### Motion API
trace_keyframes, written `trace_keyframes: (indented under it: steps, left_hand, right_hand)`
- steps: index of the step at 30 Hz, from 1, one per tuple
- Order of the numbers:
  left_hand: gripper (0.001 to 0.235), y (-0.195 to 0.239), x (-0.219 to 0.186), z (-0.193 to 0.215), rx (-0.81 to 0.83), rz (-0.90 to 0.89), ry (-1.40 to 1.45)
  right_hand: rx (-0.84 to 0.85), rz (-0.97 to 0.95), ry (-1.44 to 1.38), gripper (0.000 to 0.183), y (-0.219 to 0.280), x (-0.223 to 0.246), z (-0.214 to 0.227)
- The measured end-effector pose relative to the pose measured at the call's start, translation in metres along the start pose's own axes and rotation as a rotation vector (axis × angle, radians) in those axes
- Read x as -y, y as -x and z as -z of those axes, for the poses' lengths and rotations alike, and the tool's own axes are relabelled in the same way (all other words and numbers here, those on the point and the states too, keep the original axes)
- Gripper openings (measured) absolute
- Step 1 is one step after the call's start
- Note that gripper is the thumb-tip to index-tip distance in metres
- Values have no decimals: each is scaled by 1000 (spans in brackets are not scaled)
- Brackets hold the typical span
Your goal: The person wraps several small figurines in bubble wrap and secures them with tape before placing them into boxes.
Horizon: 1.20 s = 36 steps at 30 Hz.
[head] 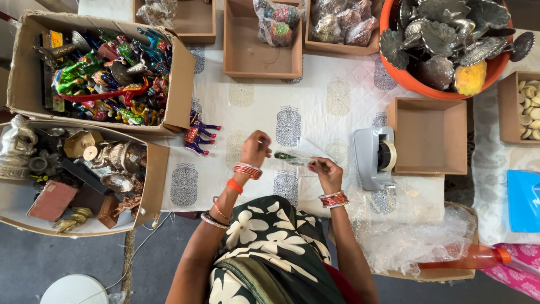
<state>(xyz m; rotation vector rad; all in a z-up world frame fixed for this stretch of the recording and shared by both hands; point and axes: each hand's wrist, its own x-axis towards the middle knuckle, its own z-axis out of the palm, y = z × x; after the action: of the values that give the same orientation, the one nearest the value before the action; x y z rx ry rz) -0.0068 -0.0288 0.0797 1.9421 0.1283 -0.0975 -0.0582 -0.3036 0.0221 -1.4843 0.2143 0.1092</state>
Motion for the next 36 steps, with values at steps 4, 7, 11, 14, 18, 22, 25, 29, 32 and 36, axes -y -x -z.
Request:
trace_keyframes:
  steps: [4,7,11,14,18,22,25,29,32,36]
  left_hand:
    - [9,-2,10,20,-10,150,234]
    - [25,0,3,27,101,-117,83]
    - [42,5,-32,33,439,-123,73]
    - [22,7,-60,40,514,-226,78]
    - [16,18,-115,60,565,-79,248]
    - [6,44,-168,69,125,-524,-362]
    - [14,49,-167,70,-37,-696,-512]
    - [25,41,-158,86,18,-739,-624]
    - [29,35,-166,99,44,-838,-616]
    - [35,28,-188,121,337,-298,-32]
  right_hand:
    - [-18,3,-18,14,3,12,3]
    - [-4,8,-46,13,4,32,4]
    - [23,23,-71,13,12,60,6]
    - [57,67,-71,14,16,80,13]
    - [190,204,-12,16,28,130,14]
    - [179,190,135,17,47,176,-6]
    - [85,179,213,16,52,173,-21]
    - [25,187,179,15,54,174,-37]
    - [13,159,100,14,50,173,-38]
    - [49,39,-97,14,39,161,-28]
